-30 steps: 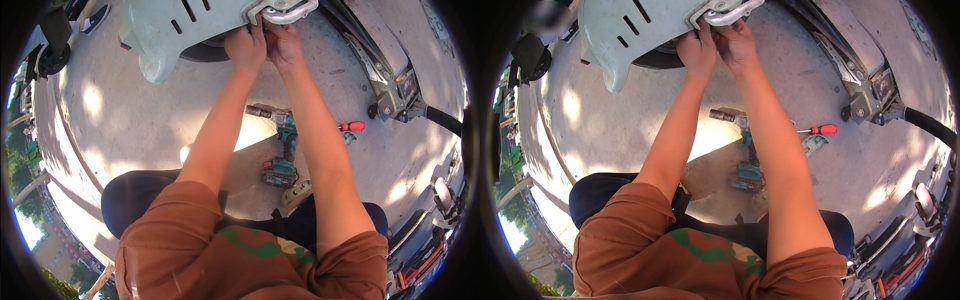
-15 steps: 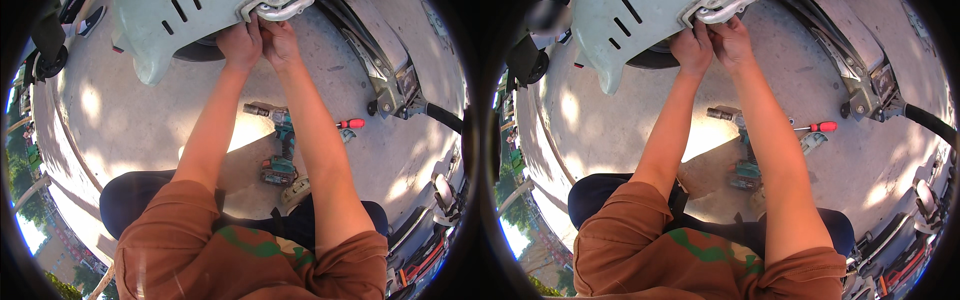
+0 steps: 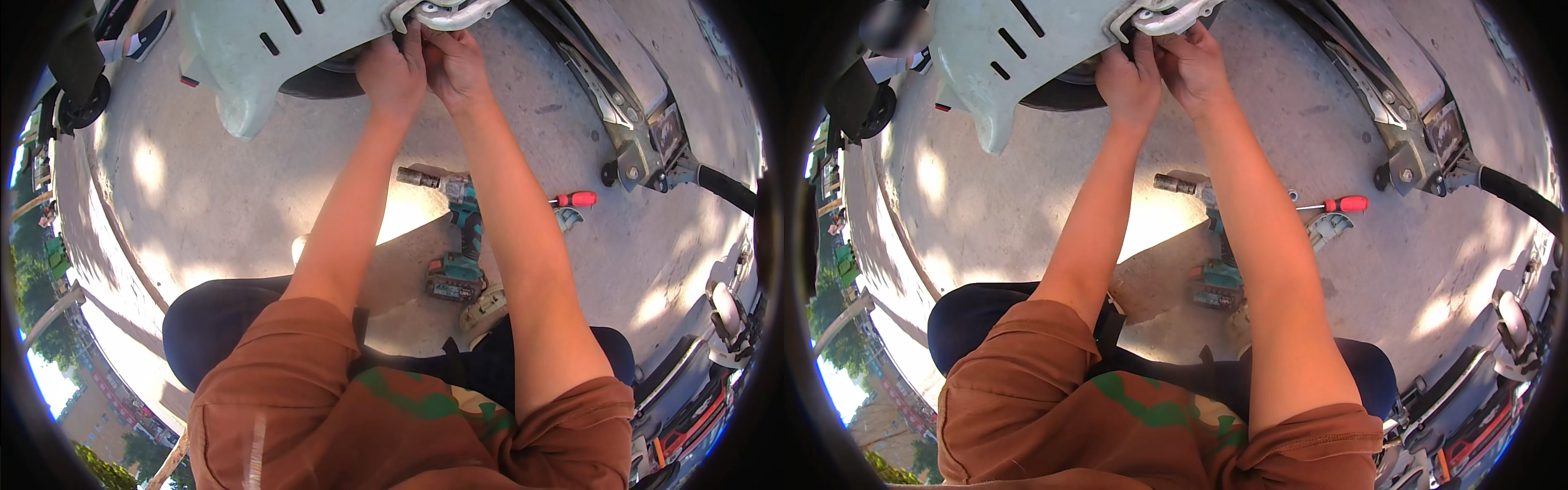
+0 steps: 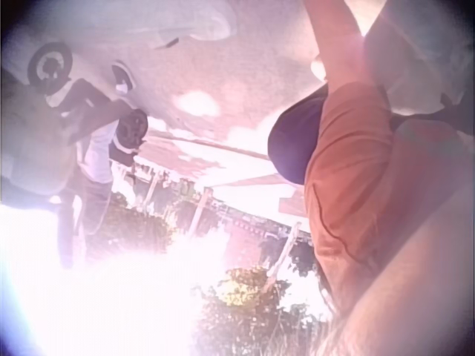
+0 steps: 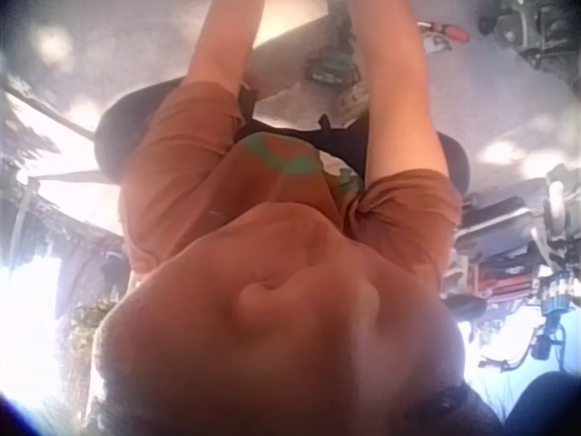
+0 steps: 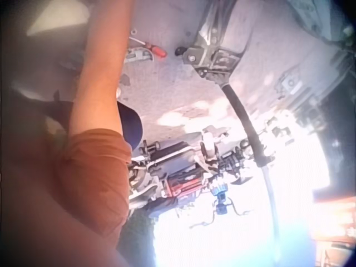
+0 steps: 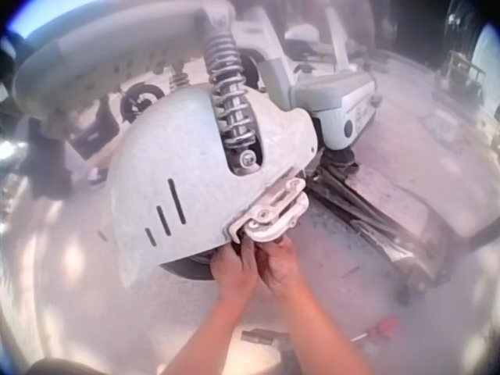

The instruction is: The person uses a cordless impact wrench to remove and install bolts on the rear wheel assembly of a light green scooter. They kneel beside the scooter, manipulate the tool with both hands, and adjust the wheel area throughout the clip.

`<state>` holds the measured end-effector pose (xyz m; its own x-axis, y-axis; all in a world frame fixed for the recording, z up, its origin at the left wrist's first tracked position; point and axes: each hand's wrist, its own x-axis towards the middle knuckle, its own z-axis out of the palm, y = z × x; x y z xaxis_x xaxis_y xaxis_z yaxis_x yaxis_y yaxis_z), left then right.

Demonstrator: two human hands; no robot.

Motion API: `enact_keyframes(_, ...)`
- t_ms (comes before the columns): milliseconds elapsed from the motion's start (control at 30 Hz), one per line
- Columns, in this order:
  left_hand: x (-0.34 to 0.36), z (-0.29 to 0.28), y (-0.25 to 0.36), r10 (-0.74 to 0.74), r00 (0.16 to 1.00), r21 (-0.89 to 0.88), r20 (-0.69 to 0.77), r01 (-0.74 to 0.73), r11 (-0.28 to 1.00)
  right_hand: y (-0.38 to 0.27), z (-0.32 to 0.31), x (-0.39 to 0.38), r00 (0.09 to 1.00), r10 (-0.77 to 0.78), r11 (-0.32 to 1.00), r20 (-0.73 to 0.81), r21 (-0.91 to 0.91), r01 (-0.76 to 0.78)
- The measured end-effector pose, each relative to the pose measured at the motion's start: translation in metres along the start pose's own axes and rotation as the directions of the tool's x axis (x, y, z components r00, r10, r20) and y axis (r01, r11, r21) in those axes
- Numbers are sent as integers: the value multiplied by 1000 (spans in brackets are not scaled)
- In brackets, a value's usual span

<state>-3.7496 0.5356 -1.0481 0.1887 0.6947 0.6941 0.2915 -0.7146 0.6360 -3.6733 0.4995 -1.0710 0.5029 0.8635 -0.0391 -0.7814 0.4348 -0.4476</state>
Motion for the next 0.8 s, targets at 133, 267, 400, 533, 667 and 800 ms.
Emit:
enact_keyframes(133,1,1,-12,51,998,140,47,-57,988,1,2,2,1000,-18,1000,2,23,18)
enact_keyframes(267,2,9,-9,-74,997,7,-6,74,997,2,0,1,1000,2,1000,-31,-19,-3)
enact_keyframes(400,2,9,-3,-347,933,-197,95,360,912,3,-8,2,998,43,998,-51,-53,-46)
enact_keyframes(533,3,1,-5,-35,998,69,52,31,997,0,-4,1,1000,2,999,-28,-45,-4)
enact_keyframes(667,3,2,-7,81,997,144,-14,-78,987,-1,4,0,1000,-25,999,-1,-30,25)
enact_keyframes(800,-2,9,-16,-4,1000,112,30,0,994,-2,6,1,1000,18,999,-22,-47,-19)
